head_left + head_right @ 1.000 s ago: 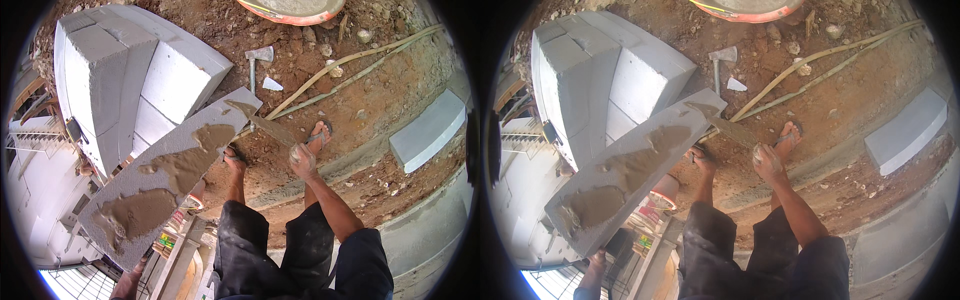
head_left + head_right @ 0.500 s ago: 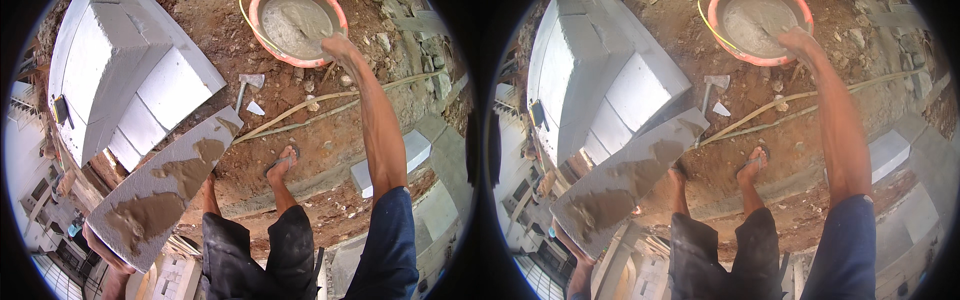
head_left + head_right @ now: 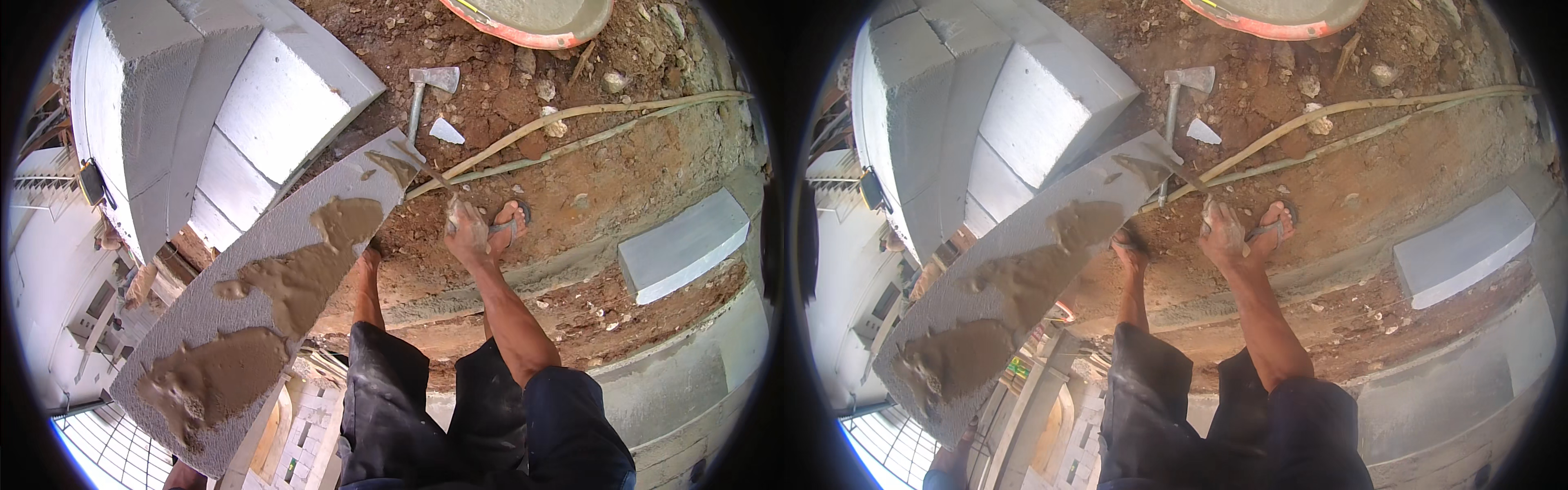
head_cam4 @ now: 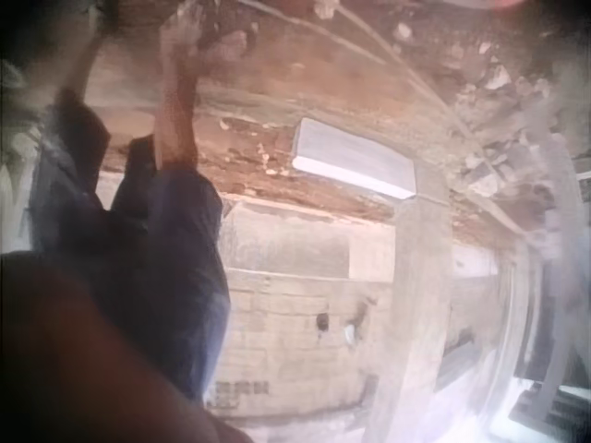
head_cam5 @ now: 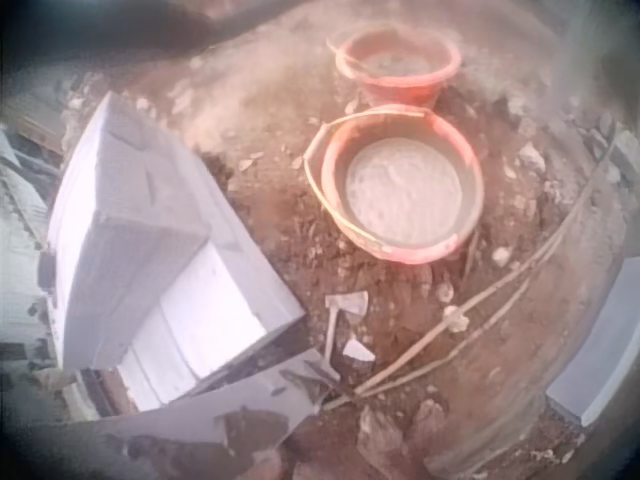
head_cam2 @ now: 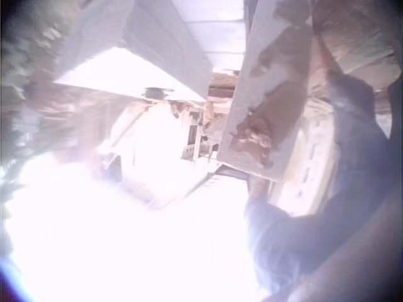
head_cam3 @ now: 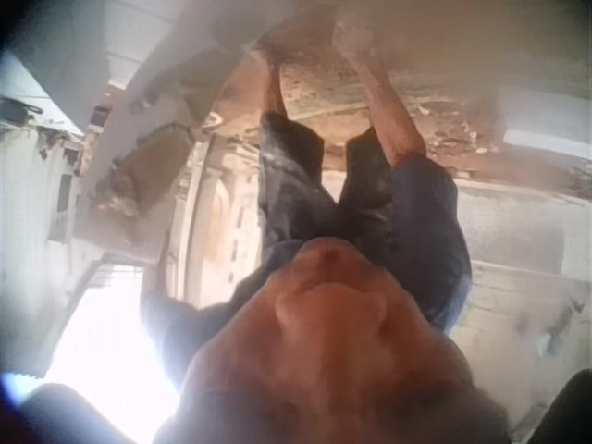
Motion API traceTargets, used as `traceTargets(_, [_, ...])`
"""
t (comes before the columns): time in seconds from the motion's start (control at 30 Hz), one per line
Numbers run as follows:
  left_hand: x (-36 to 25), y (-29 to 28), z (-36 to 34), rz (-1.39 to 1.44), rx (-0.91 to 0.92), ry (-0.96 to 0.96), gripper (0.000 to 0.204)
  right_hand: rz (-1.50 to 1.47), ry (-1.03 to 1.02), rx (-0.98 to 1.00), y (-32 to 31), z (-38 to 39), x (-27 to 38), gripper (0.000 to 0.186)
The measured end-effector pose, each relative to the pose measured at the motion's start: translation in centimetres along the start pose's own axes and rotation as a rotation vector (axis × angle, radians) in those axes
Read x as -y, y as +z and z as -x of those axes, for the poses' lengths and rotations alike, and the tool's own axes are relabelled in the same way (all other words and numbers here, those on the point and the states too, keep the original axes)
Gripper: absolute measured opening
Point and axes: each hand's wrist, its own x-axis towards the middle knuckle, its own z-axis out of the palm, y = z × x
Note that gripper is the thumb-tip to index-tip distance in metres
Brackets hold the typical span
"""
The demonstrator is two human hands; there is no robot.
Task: The person positions a white concrete block along a trench, uses a hammer to tap it into place, and then applies mortar to the block's surface with a trowel. The person repeats this process with additional blocks, aligning them along the trench.
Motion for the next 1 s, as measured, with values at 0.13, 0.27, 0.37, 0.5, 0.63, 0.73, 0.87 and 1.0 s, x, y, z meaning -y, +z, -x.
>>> traceTargets(0.13, [-0.3, -0.2, 0.2, -0.007, -0.007, -0.007, 0.123, -0.160, 0.095, -0.106, 3.5, 6.2, 1.4, 0.047])
traceTargets(0.27, [0.2, 0.2, 1.1, 0.008, -0.032, -0.020, 0.124, -0.208, 0.300, 0.134, -0.6, 4.5, 0.7, 0.042])
traceTargets(0.37, [-0.1, 0.0, 1.0, 0.020, -0.042, 0.000, 0.125, -0.085, 0.341, 0.350, -4.4, -0.5, 4.0, 0.035])
traceTargets(0.5, [-0.3, -0.5, 1.3, 0.036, -0.067, 0.007, 0.126, -0.062, 0.237, 0.448, -11.7, 0.9, 13.2, 0.033])
traceTargets(0.63, [0.3, -0.1, 2.0, 0.091, -0.100, -0.016, 0.133, -0.179, 0.104, 0.405, -18.1, 7.5, 19.9, 0.032])
traceTargets(0.73, [1.1, 0.1, 2.2, 0.110, -0.120, -0.053, 0.132, -0.221, -0.018, 0.416, -22.6, 10.9, 24.6, 0.030])
traceTargets(0.87, [0.4, -0.2, 0.9, 0.028, -0.091, -0.033, 0.129, -0.323, -0.077, 0.475, -28.1, 14.0, 30.4, 0.028])
traceTargets(1.0, [0.2, -0.3, 0.6, 0.047, -0.113, -0.014, 0.127, -0.486, -0.120, 0.457, -30.4, 17.8, 33.8, 0.026])
